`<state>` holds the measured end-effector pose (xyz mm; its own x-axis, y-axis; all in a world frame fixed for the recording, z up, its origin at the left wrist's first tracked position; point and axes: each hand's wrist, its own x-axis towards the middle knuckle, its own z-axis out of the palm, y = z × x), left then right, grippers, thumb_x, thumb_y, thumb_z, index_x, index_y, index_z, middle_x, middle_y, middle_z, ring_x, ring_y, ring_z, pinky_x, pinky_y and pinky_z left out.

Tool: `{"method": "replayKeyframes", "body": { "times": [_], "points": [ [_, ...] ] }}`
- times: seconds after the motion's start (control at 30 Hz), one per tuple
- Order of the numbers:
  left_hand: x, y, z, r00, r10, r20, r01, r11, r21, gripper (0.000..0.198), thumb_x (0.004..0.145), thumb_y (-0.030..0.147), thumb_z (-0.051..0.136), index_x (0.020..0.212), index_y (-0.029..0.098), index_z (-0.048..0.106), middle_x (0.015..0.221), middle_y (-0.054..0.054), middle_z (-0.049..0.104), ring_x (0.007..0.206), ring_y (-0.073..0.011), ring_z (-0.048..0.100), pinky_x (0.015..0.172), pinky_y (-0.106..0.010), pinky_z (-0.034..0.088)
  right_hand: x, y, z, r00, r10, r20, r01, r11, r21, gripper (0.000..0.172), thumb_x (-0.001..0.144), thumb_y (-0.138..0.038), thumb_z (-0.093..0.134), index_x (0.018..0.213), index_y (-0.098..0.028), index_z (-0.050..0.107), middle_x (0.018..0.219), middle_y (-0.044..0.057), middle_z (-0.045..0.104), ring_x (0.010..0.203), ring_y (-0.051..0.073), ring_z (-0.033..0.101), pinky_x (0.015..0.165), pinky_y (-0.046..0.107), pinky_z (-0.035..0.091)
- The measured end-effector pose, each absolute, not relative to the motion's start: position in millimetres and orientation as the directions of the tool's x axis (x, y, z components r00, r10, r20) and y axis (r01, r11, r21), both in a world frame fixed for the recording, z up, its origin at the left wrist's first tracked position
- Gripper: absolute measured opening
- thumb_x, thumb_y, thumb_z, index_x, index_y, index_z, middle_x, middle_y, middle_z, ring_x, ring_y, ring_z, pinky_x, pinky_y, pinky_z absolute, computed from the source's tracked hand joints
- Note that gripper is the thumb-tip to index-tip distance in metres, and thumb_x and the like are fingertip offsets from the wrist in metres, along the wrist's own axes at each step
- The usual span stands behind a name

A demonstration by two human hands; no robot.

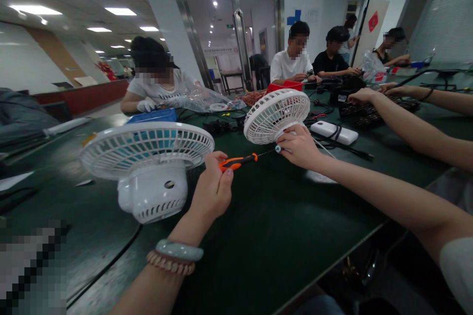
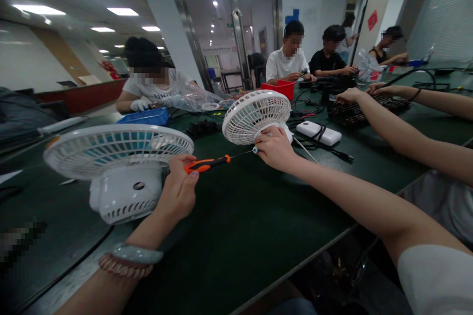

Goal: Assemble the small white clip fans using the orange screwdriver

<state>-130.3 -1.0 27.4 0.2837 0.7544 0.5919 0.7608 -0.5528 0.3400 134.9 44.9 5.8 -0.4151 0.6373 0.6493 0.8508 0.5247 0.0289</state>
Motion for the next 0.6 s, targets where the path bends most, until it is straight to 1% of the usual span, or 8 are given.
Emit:
{"method": "replayKeyframes", "body": {
  "times": [0.1,0.17,0.27,0.33,0.4,0.5,0.6],
  "points": [
    [-128,-4,28,0.294,0.705,0.645,0.734,-0.599,0.32,0.027,0.082,0.027,0.032,0.107,0.015,0.035,0.092,-0.007,0.051,0.063,-0.0137,0.054,0.059,-0.03,0.042,134,44,7,-0.417,0.639,0.647,0.851,0.524,0.032,0.016,0.081,-0.027,0.054,0.082,-0.025,0.07,0.099,0.0,0.066,0.102,0.024,0.04,0.083,0.041,0.023],
    [-124,-8,31,0.289,0.708,0.644,0.749,-0.586,0.308,0.025,0.084,0.028,0.031,0.104,0.014,0.035,0.09,-0.007,0.051,0.06,-0.0134,0.052,0.055,-0.03,0.041,134,44,8,-0.416,0.633,0.653,0.851,0.523,0.035,0.016,0.081,-0.028,0.054,0.081,-0.024,0.069,0.098,-0.001,0.066,0.102,0.024,0.04,0.083,0.04,0.023],
    [-118,-14,38,0.247,0.756,0.606,0.798,-0.514,0.316,0.023,0.086,0.032,0.03,0.1,0.016,0.038,0.076,-0.003,0.052,0.051,-0.0129,0.05,0.05,-0.028,0.037,134,43,9,-0.414,0.629,0.658,0.853,0.521,0.038,0.015,0.08,-0.027,0.054,0.081,-0.024,0.069,0.097,-0.001,0.067,0.102,0.024,0.04,0.083,0.04,0.024],
    [-116,-17,41,0.221,0.792,0.57,0.824,-0.464,0.325,0.024,0.087,0.034,0.029,0.099,0.017,0.04,0.064,0.001,0.048,0.047,-0.013,0.048,0.047,-0.027,0.034,134,43,9,-0.415,0.632,0.655,0.853,0.52,0.038,0.015,0.08,-0.027,0.054,0.081,-0.024,0.069,0.097,-0.001,0.067,0.101,0.024,0.04,0.083,0.04,0.024],
    [-115,-17,42,0.213,0.814,0.54,0.835,-0.439,0.332,0.026,0.088,0.035,0.026,0.1,0.017,0.042,0.059,0.002,0.046,0.045,-0.0135,0.047,0.047,-0.027,0.034,134,43,9,-0.415,0.638,0.649,0.853,0.52,0.034,0.016,0.081,-0.027,0.054,0.081,-0.024,0.069,0.098,-0.001,0.067,0.101,0.024,0.04,0.083,0.04,0.024],
    [-116,-14,40,0.221,0.804,0.552,0.832,-0.451,0.324,0.031,0.089,0.036,0.025,0.104,0.017,0.042,0.065,0.0,0.051,0.051,-0.0147,0.051,0.052,-0.029,0.038,134,44,8,-0.416,0.639,0.647,0.851,0.524,0.029,0.017,0.081,-0.028,0.053,0.082,-0.024,0.069,0.098,0.0,0.067,0.102,0.024,0.04,0.084,0.041,0.024],
    [-119,-9,37,0.252,0.755,0.606,0.803,-0.512,0.304,0.034,0.088,0.036,0.025,0.109,0.015,0.041,0.086,-0.006,0.055,0.068,-0.0168,0.056,0.063,-0.032,0.043,134,44,8,-0.416,0.634,0.652,0.848,0.529,0.028,0.016,0.081,-0.027,0.053,0.081,-0.024,0.069,0.098,0.0,0.067,0.102,0.024,0.04,0.084,0.041,0.023]
  ]
}}
